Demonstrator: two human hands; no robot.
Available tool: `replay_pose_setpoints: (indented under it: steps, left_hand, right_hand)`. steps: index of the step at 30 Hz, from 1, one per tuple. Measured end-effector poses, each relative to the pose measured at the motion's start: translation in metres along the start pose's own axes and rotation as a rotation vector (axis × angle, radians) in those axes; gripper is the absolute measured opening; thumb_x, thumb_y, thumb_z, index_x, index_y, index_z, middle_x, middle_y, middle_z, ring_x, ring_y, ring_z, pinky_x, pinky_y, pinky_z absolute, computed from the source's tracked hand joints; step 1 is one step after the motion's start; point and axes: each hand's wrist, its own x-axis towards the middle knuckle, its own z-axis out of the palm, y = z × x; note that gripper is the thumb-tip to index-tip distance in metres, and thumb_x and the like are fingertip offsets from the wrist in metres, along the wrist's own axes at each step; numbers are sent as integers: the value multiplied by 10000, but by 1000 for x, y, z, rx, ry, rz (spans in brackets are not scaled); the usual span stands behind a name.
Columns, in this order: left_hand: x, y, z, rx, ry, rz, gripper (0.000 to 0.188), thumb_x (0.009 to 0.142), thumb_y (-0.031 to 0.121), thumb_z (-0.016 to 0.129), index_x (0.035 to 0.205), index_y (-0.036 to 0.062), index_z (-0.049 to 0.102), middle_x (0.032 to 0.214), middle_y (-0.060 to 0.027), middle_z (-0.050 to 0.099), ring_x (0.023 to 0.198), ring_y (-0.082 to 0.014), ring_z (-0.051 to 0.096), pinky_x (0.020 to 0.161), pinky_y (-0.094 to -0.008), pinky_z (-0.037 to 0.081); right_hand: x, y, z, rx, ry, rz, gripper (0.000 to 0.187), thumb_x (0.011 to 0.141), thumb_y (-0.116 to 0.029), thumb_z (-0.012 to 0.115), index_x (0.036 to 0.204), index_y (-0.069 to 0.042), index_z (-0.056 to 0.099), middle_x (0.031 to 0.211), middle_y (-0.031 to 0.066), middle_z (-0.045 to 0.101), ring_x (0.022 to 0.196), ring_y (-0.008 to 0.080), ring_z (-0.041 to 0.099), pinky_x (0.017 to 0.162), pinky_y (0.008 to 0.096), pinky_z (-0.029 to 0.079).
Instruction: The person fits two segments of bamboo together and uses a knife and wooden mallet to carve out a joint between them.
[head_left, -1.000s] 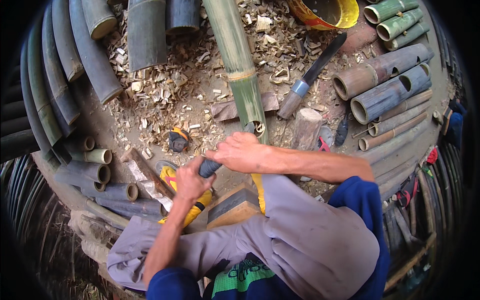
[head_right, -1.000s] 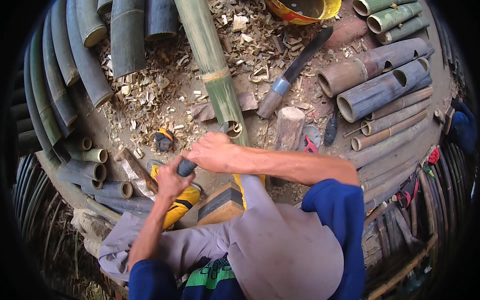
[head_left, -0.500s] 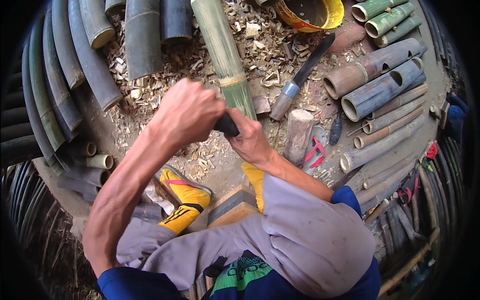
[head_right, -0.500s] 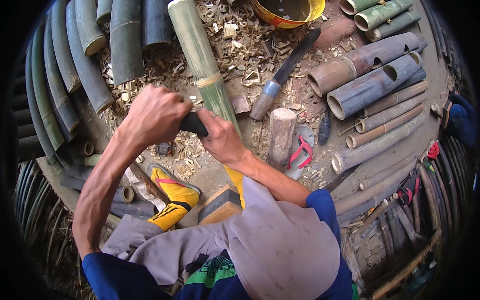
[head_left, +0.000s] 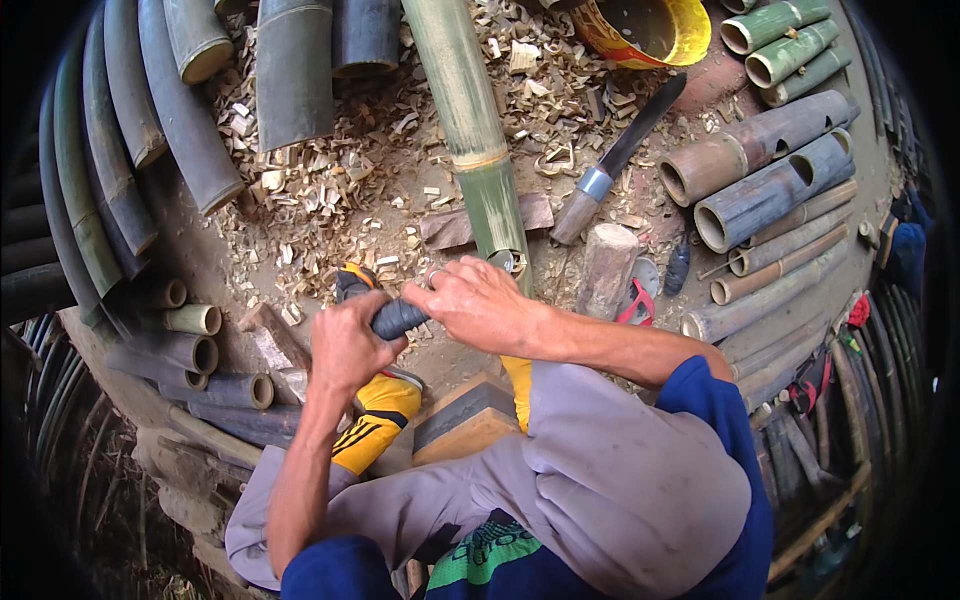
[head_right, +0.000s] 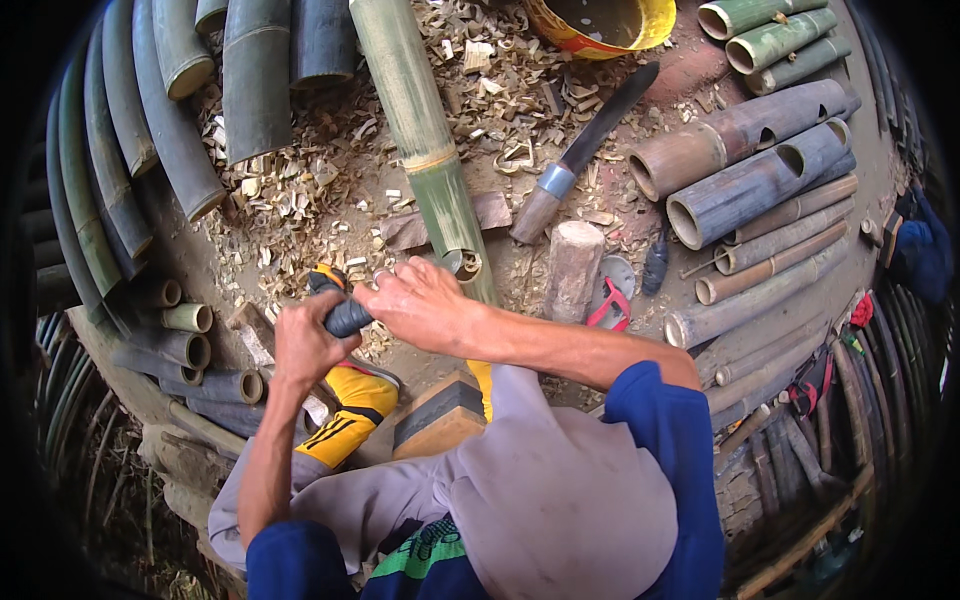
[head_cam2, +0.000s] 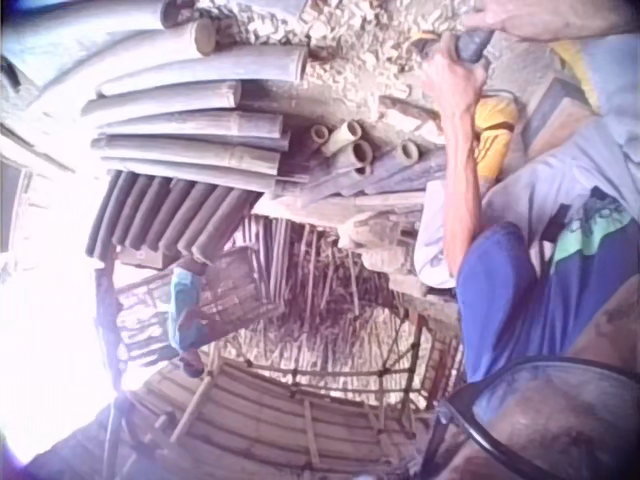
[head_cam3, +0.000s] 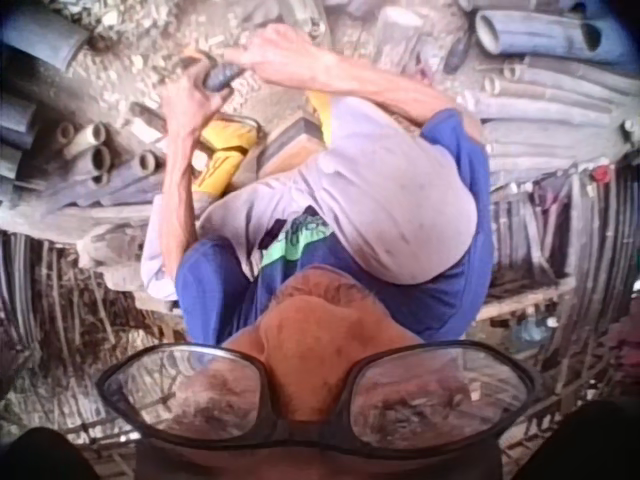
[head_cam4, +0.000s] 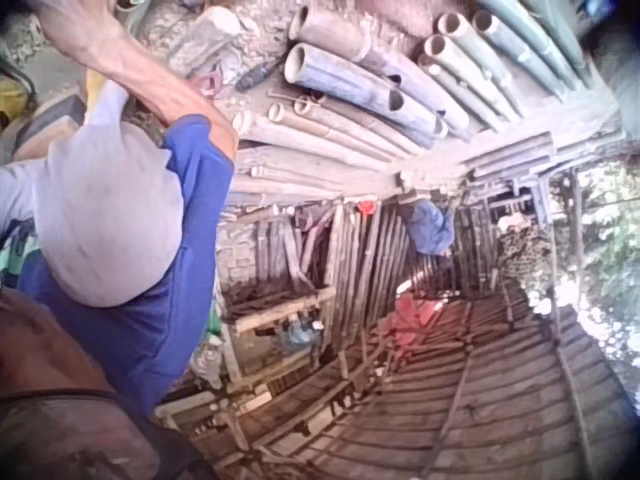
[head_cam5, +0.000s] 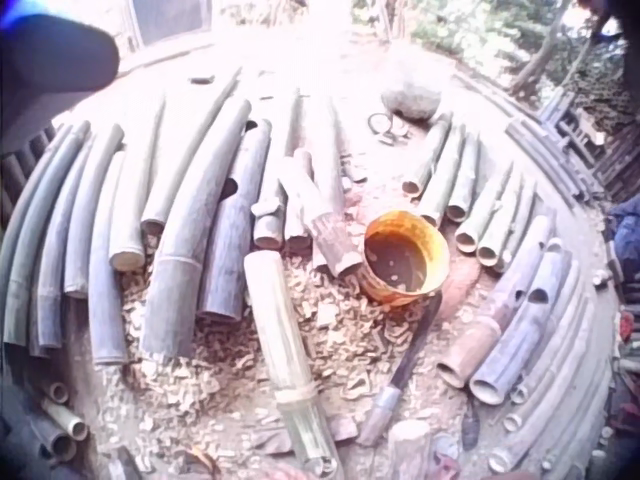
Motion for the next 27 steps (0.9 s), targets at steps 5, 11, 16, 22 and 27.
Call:
replay_pose_setpoints:
  steps: [5,11,16,22,27]
  left_hand:
    - [-31,-7,44,-69,144,-43,264,567,140,751,799,71,645,710,-114,653,609,-265,645,592,-399,526]
    - [76,27,-61,647,-48,630,197,569,136,688,747,94,617,721,-64,626,691,-233,639,547,-368,527]
    - [51,-6,-35,386,-334,279,300,587,195,746,858,90,671,664,-96,659,578,-286,644,618,-397,541]
    - [-53,8,80,-272,-212,-248,459,628,184,733,1056,35,657,678,-135,653,588,-217,633,671,-358,538]
    - [-84,82,175,-725,157,-487,479,671,188,752,1108,35,632,702,-139,673,597,-212,656,605,-365,540]
  right_hand:
    - [-1,1,9,-30,-112,-106,272,753,-27,569,1020,-79,578,830,120,629,828,308,642,692,409,494]
    - [1,-3,16,353,500,204,404,705,31,568,1096,-25,486,861,201,603,817,385,620,690,470,493]
    - [-8,2,23,369,152,75,347,789,-25,545,1125,-30,461,781,237,618,716,432,630,623,513,513]
    - [-19,12,8,59,-455,-239,163,787,-109,555,943,-64,577,703,136,652,690,348,674,556,464,542]
    - [-37,30,-1,-189,-658,-525,96,726,-156,636,644,-107,641,672,64,671,661,262,682,486,390,538]
